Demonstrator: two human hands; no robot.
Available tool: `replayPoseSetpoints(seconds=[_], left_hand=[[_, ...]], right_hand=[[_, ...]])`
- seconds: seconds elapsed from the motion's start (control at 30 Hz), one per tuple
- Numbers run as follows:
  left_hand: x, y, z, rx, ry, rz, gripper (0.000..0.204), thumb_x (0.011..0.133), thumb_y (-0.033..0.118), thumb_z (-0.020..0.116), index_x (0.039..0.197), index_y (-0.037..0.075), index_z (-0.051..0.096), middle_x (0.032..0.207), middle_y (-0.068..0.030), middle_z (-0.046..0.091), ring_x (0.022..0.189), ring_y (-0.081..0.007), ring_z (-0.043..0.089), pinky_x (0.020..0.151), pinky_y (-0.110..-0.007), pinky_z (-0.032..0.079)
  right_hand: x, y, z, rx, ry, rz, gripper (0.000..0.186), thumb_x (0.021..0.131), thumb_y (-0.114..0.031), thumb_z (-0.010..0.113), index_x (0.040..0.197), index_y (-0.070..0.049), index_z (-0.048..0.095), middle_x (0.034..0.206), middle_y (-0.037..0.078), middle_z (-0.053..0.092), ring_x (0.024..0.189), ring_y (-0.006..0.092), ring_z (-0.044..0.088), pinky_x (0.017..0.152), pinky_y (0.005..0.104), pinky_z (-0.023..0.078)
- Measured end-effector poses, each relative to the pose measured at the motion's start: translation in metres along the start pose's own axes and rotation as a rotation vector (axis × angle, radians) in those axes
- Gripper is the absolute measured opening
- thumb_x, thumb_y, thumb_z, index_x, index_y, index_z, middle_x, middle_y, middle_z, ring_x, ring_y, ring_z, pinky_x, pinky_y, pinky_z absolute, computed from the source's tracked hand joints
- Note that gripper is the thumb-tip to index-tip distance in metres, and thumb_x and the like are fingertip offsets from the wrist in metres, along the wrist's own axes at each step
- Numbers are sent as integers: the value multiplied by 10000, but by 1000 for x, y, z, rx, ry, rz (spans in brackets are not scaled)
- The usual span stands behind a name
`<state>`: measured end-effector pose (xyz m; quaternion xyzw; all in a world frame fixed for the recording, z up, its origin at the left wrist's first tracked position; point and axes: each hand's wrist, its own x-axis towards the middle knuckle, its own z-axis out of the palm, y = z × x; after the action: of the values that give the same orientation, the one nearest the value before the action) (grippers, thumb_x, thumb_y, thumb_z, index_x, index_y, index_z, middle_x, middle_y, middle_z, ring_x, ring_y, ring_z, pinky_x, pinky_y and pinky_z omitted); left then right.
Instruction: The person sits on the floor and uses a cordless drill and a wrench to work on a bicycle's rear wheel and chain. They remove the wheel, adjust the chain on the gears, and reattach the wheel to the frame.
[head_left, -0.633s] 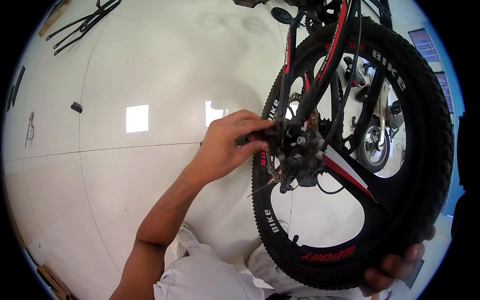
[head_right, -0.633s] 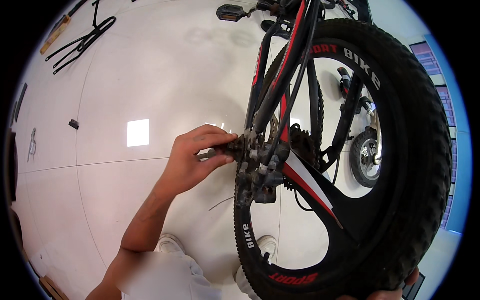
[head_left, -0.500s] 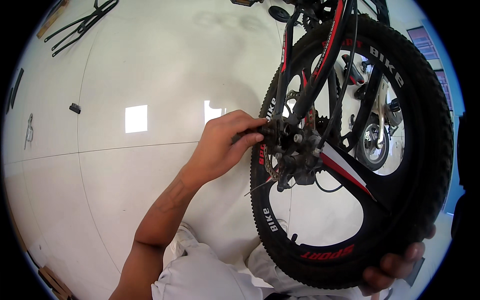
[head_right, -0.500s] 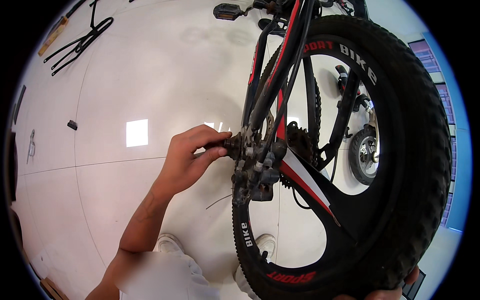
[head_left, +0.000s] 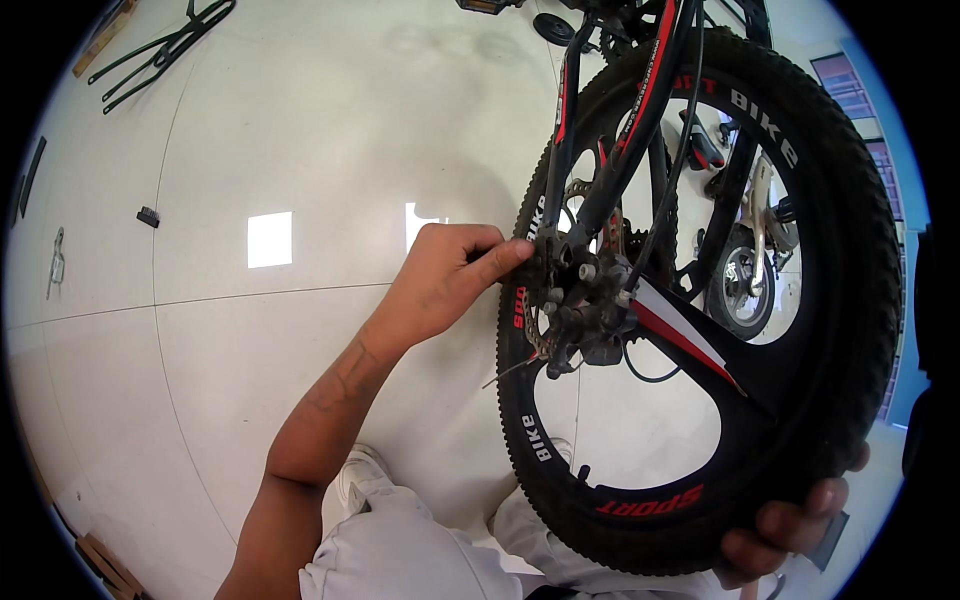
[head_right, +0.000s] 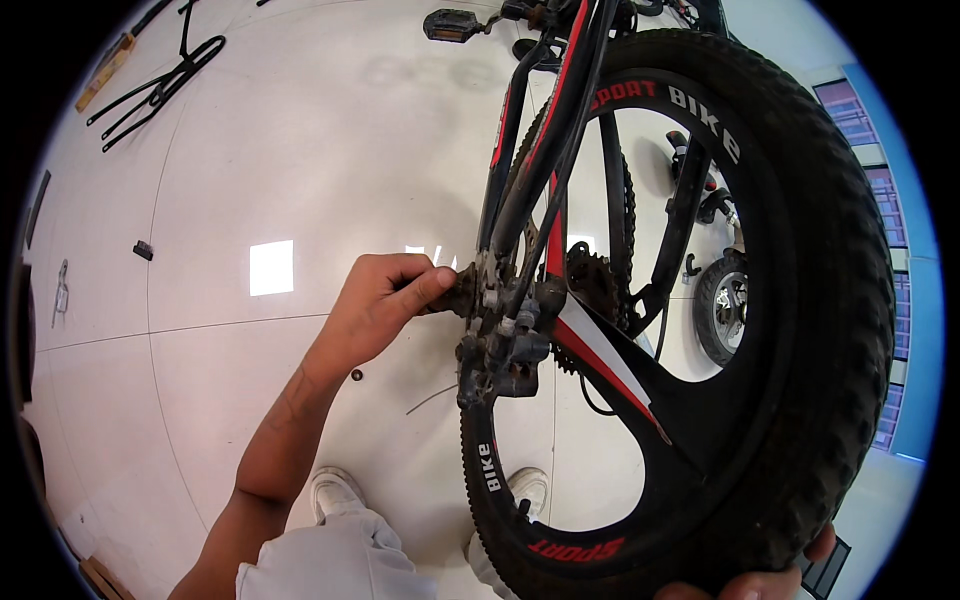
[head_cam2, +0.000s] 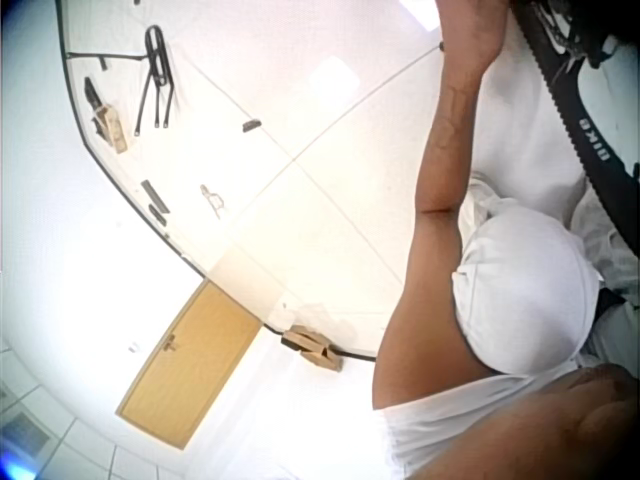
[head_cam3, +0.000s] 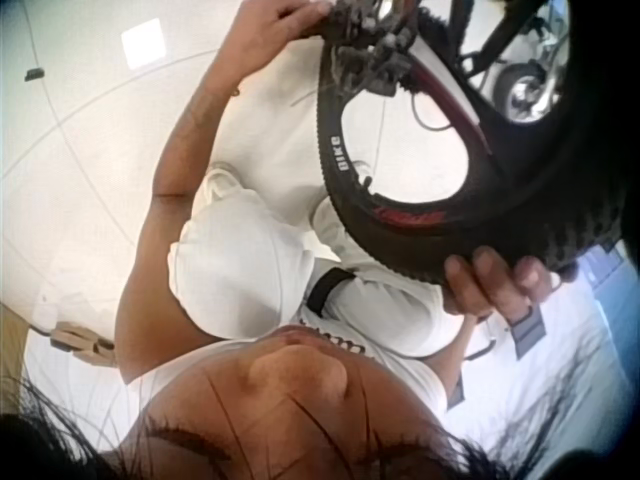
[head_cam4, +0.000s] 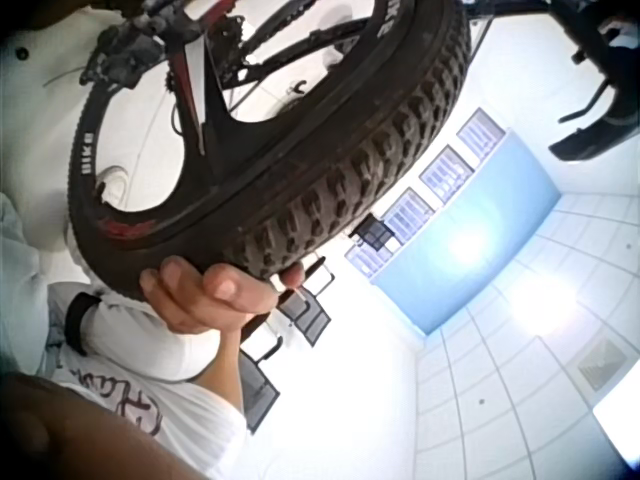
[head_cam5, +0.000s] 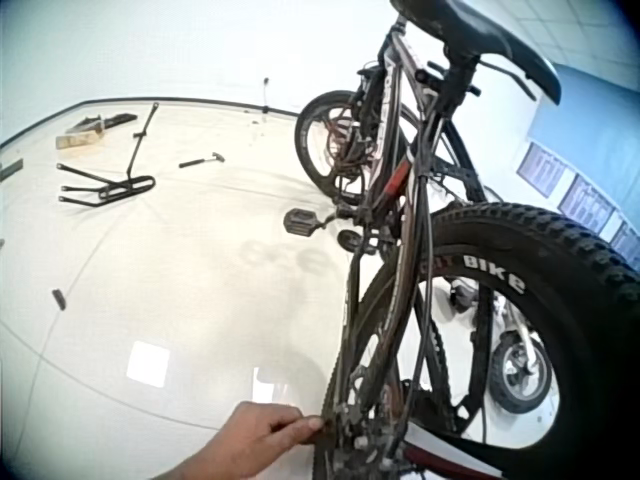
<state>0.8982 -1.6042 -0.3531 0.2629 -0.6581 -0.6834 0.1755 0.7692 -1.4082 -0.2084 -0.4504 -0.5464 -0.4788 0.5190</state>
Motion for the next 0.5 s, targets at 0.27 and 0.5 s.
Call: replayPoseSetpoints(seconds=[0.27, 0.5], left_hand=[[-12, 4, 3, 87, 91, 304, 279, 797, -64, 706, 1067, 5, 709, 981, -82, 686, 850, -169, 666, 766, -285, 549], [-13, -3, 5, -168, 63, 360, 389, 797, -115, 682, 1170, -7, 652, 1088, -130, 658, 1030, -205, 639, 888, -334, 553]], right_hand=[[0, -10, 1, 114, 69, 123, 141, 880, -403, 488, 820, -279, 519, 879, -51, 494, 1061, 195, 456, 1019, 456, 249], [1, -18, -1, 49, -89, 164, 133, 884, -393, 493, 819, -280, 521, 879, -56, 503, 1089, 199, 468, 1046, 458, 242]])
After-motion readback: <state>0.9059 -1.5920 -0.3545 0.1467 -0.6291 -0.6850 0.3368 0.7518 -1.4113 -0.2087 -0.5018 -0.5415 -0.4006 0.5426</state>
